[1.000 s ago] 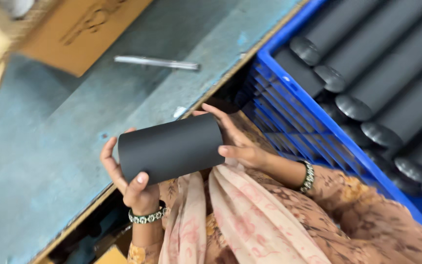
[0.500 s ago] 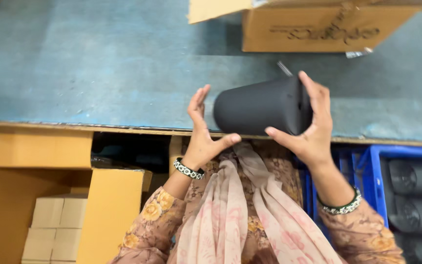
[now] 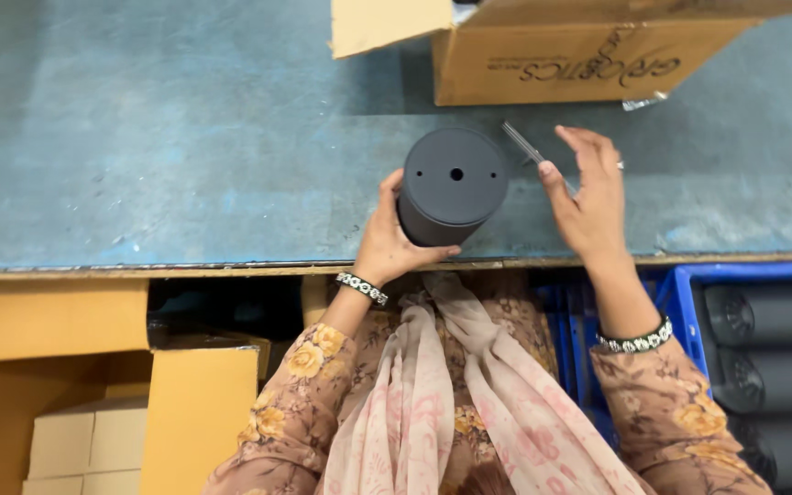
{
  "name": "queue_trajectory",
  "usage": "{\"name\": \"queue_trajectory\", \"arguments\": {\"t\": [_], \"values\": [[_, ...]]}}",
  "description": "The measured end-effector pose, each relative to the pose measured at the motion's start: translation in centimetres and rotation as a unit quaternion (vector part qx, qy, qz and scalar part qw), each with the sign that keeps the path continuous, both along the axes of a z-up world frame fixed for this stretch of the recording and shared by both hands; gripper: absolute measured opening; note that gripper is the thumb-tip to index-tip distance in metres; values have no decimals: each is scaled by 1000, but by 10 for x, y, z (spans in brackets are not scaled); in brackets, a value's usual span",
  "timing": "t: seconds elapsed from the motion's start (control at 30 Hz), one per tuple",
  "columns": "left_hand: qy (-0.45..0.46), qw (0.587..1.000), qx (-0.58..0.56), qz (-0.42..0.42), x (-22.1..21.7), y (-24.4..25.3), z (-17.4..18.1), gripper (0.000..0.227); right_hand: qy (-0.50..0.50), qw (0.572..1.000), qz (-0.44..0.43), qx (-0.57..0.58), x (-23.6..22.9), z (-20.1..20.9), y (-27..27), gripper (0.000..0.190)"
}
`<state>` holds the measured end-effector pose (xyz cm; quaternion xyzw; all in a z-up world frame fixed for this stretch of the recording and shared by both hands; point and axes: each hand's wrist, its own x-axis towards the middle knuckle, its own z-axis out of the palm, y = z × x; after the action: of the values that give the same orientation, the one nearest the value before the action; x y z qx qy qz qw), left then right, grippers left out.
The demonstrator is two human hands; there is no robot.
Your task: The person repeatedly picks up black cylindrical objects from a blue crate, places them on a table, and uses a clear plastic tool to press or adjust the top of each cylinder. After each adjustment, the person places the cylinder back into the crate and repeats the process with another cylinder.
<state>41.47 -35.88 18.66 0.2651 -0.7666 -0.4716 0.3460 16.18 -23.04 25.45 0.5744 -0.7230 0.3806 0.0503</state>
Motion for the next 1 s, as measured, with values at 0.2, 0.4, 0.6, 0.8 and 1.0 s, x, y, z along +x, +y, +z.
{"name": "queue_trajectory", "arguments": {"t": [0.2, 0.4, 0.6, 0.8, 1.0], "values": [[49, 998, -36, -26, 0, 3, 2, 130, 145, 979, -100, 106, -16, -64, 6, 46], [27, 998, -63, 1, 0, 9, 8, 135, 32, 995, -59, -78, -9, -50, 8, 27], [-27, 999, -35, 27, 2, 11, 11, 124, -29, 989, 60, -131, 29, 50, 27, 27], [13, 997, -66, 29, 3, 13, 11, 121, 250, 950, 162, -88, 60, 101, -16, 12], [-10, 997, -65, 33, 3, 10, 10, 121, 238, 954, 173, -68, 68, 104, -26, 8]]}}
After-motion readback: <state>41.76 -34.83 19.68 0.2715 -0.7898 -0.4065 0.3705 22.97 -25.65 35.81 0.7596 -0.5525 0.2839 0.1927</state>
